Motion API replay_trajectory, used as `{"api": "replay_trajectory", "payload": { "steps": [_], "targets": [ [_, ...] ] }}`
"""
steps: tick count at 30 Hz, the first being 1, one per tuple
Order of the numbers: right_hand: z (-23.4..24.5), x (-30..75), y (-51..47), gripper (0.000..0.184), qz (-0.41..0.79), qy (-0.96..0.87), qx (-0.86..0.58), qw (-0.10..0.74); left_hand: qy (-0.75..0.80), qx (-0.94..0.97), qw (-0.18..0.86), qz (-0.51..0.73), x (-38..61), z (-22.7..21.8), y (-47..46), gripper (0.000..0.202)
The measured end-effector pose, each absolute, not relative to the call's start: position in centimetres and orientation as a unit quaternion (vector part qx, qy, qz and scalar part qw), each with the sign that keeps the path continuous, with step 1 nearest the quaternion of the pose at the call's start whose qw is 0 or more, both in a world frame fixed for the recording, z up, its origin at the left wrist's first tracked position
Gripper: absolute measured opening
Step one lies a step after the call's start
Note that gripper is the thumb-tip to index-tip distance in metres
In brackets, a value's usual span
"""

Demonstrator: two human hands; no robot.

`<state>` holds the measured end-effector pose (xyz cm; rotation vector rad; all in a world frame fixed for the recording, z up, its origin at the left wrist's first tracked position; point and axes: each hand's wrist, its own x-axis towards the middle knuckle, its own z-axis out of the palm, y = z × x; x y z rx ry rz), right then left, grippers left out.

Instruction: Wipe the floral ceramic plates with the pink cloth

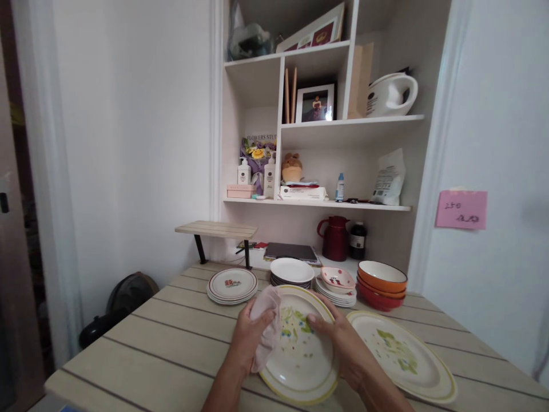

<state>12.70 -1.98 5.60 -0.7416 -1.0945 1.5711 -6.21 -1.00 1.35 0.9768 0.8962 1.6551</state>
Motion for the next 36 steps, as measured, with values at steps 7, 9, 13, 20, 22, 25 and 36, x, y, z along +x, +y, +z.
{"api": "replay_trajectory", "payload": {
  "steps": [7,9,13,20,22,25,36],
  "targets": [
    [4.2,11.8,-1.2,0.082,0.629,-0.387,-0.328,0.589,0.407,0.38,0.484,0.676,-5.7,1.2,-1.0,0.052],
    [4.1,11.8,-1.0,0.087,0.63,-0.367,-0.324,0.603,0.402,0.354,0.495,0.684,-5.3,0.9,-0.8,0.054],
    [4.1,11.7,-0.8,0.095,0.62,-0.311,-0.327,0.641,0.371,0.302,0.518,0.709,-4.4,0.1,-0.3,0.056],
    [3.6,10.9,-0.5,0.09,0.609,-0.269,-0.289,0.688,0.355,0.251,0.546,0.716,-3.3,-0.8,0.5,0.055],
    [3.5,10.7,-0.6,0.088,0.6,-0.258,-0.289,0.7,0.339,0.237,0.56,0.718,-3.0,-0.6,0.4,0.056],
    [3.5,10.2,-0.8,0.085,0.588,-0.251,-0.292,0.712,0.323,0.216,0.581,0.715,-2.6,-0.3,0.1,0.055],
    [3.8,9.1,-1.8,0.091,0.573,-0.247,-0.274,0.732,0.264,0.214,0.67,0.66,-2.5,-0.4,-0.1,0.051]
  ]
}}
